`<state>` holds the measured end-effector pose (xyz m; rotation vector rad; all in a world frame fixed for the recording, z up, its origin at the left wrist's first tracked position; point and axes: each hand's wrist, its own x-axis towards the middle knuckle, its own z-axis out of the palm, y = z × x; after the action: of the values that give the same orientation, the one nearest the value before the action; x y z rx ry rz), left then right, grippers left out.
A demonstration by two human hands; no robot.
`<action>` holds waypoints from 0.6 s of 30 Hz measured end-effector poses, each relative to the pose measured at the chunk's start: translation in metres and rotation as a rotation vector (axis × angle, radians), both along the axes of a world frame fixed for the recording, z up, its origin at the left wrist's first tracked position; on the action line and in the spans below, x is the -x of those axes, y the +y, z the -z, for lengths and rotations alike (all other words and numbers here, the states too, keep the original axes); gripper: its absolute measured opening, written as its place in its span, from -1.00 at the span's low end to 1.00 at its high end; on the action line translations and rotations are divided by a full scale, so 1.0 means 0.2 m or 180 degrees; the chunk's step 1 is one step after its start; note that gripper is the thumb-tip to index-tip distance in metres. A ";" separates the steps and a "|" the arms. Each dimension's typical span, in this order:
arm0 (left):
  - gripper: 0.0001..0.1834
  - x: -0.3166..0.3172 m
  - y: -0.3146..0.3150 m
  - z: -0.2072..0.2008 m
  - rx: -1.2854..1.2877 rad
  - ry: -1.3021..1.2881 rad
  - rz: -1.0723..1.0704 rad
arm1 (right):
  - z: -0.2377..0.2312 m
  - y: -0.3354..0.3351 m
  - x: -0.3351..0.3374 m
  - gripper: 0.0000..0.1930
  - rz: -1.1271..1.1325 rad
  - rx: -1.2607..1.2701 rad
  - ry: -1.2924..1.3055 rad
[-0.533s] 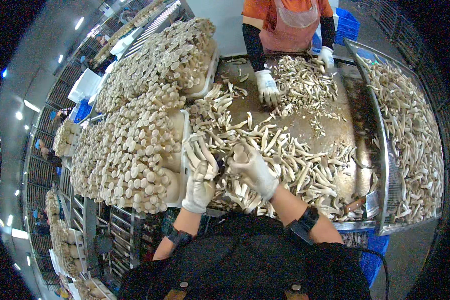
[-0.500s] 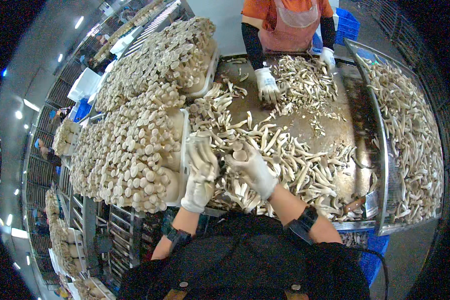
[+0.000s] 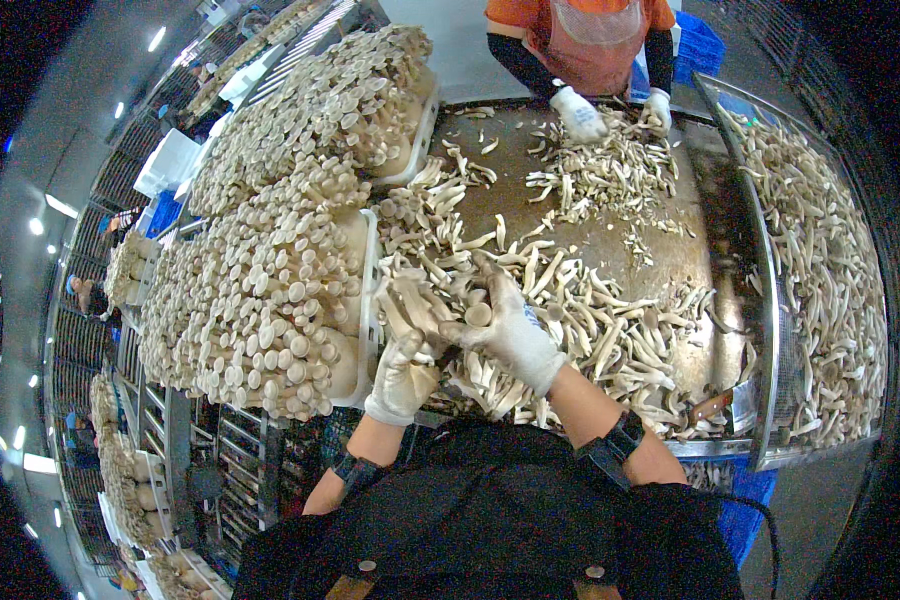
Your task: Sorting, shredding, and cutting clusters of mushrooms on a production line.
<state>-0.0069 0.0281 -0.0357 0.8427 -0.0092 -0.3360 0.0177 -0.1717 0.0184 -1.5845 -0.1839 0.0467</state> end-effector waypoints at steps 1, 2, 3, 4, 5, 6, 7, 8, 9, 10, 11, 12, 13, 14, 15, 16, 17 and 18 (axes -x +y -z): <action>-0.39 0.03 -0.03 -0.08 -0.0009 0.0015 -0.0045 | -0.01 0.02 0.00 -0.30 -0.0045 -0.0009 0.0015; -0.37 0.04 -0.08 -0.15 0.0118 0.0007 -0.0140 | -0.06 0.00 0.01 -0.29 0.0138 0.0852 -0.0717; -0.33 0.05 -0.13 -0.22 0.0235 -0.0003 -0.0226 | -0.09 -0.01 0.02 -0.28 0.0330 0.1707 -0.1446; -0.29 0.06 -0.18 -0.33 0.0020 -0.0033 -0.0127 | -0.03 -0.01 0.02 -0.33 0.0089 0.2016 -0.1574; -0.29 0.06 -0.18 -0.32 0.0023 -0.0026 -0.0101 | 0.01 0.01 0.01 -0.37 -0.0423 0.0679 -0.0294; -0.27 0.06 -0.16 -0.28 -0.0039 -0.0131 -0.0137 | -0.01 0.02 0.01 -0.39 -0.0490 0.0671 -0.0198; -0.24 0.06 -0.15 -0.26 -0.0101 -0.0235 -0.0170 | -0.03 0.01 0.01 -0.42 -0.0555 0.0663 -0.0100; -0.24 0.05 -0.14 -0.24 -0.0099 -0.0236 -0.0170 | 0.01 0.00 0.01 -0.42 -0.0554 0.0665 -0.0101; -0.22 0.04 -0.14 -0.22 0.0078 -0.0017 -0.0400 | 0.04 0.00 0.00 -0.44 -0.0642 -0.0040 0.0269; -0.19 0.03 -0.13 -0.20 0.0255 0.0202 -0.0629 | 0.07 -0.01 0.00 -0.46 -0.0721 -0.0746 0.0639; -0.16 0.02 -0.12 -0.17 0.0432 0.0422 -0.0856 | 0.09 -0.01 0.00 -0.46 -0.0726 -0.0747 0.0642; -0.11 0.04 -0.05 -0.03 0.0621 -0.0141 -0.0610 | -0.01 0.01 0.02 -0.53 -0.0534 -0.0373 0.0304; -0.35 0.00 0.03 0.11 0.0158 -0.0954 0.0140 | -0.09 0.04 0.04 -0.60 -0.0316 0.0005 -0.0045; -0.23 0.00 0.00 0.13 -0.0036 -0.0591 0.0221 | -0.11 0.08 0.06 -0.67 -0.0453 -0.1768 0.1099; -0.09 0.01 -0.02 0.12 -0.0247 -0.0244 0.0275 | -0.10 0.06 0.05 -0.67 -0.0457 -0.1769 0.1099; -0.08 0.00 -0.11 -0.06 0.0173 -0.0449 -0.0052 | -0.06 0.01 0.02 -0.64 -0.0578 -0.1688 0.1138; -0.07 -0.01 -0.18 -0.25 0.0588 -0.0659 -0.0401 | -0.05 -0.02 0.00 -0.60 -0.0723 -0.1605 0.1173; -0.02 -0.01 -0.14 -0.23 0.0598 0.0476 -0.0538 | -0.07 -0.02 0.01 -0.56 -0.0556 -0.1792 0.1352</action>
<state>-0.0040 0.0004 0.0094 0.6260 0.1668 -0.2342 0.0148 -0.1753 0.0314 -0.9659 0.0029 0.4279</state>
